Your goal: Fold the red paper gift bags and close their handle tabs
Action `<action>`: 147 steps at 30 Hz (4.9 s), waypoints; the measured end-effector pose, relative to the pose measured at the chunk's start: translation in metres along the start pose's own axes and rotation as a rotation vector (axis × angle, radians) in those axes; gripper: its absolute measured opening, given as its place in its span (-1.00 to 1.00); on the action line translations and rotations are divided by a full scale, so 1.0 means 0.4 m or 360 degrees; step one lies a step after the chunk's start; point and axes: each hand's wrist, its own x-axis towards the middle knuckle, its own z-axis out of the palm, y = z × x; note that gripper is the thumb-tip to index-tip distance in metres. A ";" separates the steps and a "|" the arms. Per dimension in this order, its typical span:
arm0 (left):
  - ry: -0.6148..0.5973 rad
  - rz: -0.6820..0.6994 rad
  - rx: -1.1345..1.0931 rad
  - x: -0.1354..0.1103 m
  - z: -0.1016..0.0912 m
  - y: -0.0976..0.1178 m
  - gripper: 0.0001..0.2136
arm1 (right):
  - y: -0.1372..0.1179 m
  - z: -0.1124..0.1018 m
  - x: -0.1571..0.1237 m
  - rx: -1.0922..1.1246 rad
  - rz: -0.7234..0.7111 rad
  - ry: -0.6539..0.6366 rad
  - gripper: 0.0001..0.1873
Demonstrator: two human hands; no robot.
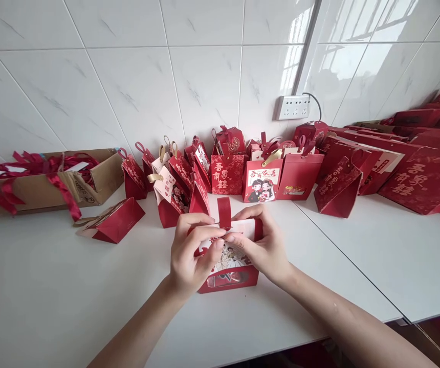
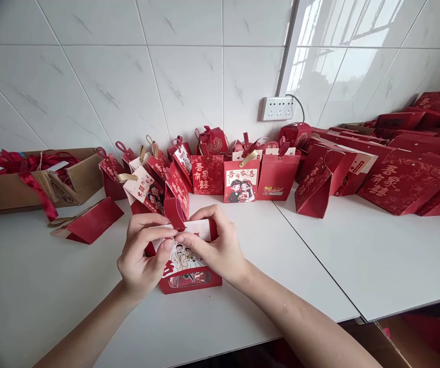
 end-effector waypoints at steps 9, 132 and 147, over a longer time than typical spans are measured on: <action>-0.0020 -0.0023 0.0042 -0.004 -0.003 -0.001 -0.90 | 0.003 0.000 -0.003 0.0014 0.0015 -0.0002 -0.66; 0.0130 -0.1272 -0.1033 -0.008 0.028 -0.044 -0.41 | 0.105 -0.040 0.076 0.1443 0.0942 0.0378 -0.76; 0.0161 -0.1363 -0.1091 -0.018 0.019 -0.039 -0.47 | 0.114 -0.024 0.047 0.1273 0.1744 0.0091 -0.81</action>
